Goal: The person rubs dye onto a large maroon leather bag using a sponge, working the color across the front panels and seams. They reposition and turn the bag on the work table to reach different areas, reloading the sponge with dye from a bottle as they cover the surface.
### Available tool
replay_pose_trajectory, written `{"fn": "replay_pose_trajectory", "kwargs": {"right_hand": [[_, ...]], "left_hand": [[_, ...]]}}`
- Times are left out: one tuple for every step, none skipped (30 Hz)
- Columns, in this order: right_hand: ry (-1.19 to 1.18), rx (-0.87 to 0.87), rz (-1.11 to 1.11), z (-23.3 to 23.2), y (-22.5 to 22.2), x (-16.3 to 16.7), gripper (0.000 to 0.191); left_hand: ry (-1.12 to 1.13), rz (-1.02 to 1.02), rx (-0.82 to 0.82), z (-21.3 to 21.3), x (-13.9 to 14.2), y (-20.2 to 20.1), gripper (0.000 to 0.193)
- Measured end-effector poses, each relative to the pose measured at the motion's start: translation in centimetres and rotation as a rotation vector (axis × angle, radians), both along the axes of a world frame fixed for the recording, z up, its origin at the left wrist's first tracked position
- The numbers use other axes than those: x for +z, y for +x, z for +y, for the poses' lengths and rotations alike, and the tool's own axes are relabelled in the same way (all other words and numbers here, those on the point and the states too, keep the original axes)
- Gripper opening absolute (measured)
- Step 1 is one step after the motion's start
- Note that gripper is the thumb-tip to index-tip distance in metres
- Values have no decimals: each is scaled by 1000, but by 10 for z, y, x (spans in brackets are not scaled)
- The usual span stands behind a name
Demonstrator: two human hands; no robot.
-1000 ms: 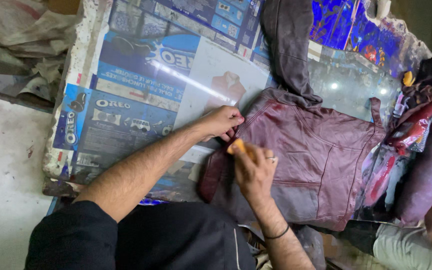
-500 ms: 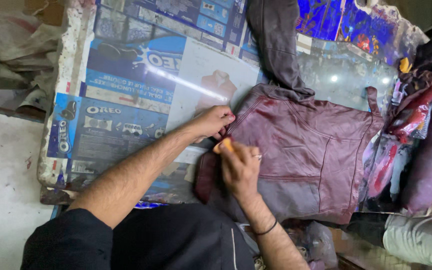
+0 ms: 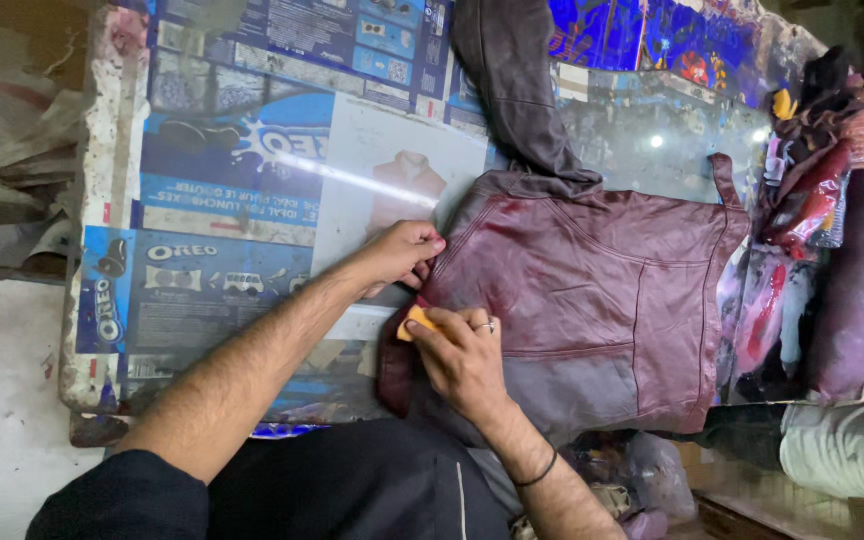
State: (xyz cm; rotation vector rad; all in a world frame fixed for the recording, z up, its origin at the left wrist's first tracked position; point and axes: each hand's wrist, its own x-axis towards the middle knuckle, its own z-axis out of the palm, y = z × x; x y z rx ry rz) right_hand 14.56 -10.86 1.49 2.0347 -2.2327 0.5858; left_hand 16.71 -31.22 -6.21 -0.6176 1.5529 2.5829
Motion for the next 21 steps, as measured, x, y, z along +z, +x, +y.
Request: {"fn": "replay_pose_trajectory", "kwargs": {"right_hand": [[-49,-59,-7,5,-3,2,36],[-102,-120,-15,8,-9,5,35],[-155,-182,-24,11,-16,7,35],[-205,-257,-73,11,-25,9,34],[-257,-332,-121,9,-34,9,33],[-309,-410,-169,8,-38,8,32],[-345,-422,-192,6,-41,7,32],[-382,-434,-214,5,-43,5,33],[-420,-447,-236,2,-45,2,33],[-383,-379,-166,-1,-46,-2,35],[-344,-313,-95,-4,-46,-6,36],[-306,-251,-24,-8,-49,-9,37],[-286,-222,19,-12,-52,-12,38],[-265,-195,60,-18,-58,-14,39],[-242,-166,101,-22,-62,-16,40],[-259,-208,104,-26,-64,-16,38],[-270,-247,104,-28,-64,-16,36],[-282,-285,105,-29,-62,-16,35],[-268,-252,70,-28,-58,-16,35],[-255,-217,36,-25,-50,-15,35],[-243,-181,0,-22,-41,-14,35]], "left_hand": [[-7,-4,13,0,0,-1,23],[-17,-8,23,0,1,-1,24],[-27,-13,32,0,2,-2,24],[-73,-40,61,0,4,-4,26],[-121,-65,89,1,6,-6,28],[-168,-90,114,2,8,-9,30],[-191,-94,127,3,9,-11,31],[-215,-98,139,5,11,-14,32],[-240,-101,150,6,12,-16,33],[-225,-94,145,6,13,-18,33],[-208,-87,139,7,13,-20,32],[-193,-79,129,7,13,-22,32],[-160,-84,113,6,12,-23,30],[-126,-91,97,5,11,-25,29],[-92,-99,81,4,10,-26,28],[-56,-82,79,3,10,-28,27],[-16,-68,80,3,9,-28,27],[24,-54,80,2,9,-29,27],[44,-65,79,2,8,-29,27],[64,-74,80,2,8,-30,27],[83,-85,81,2,7,-30,27]]}}
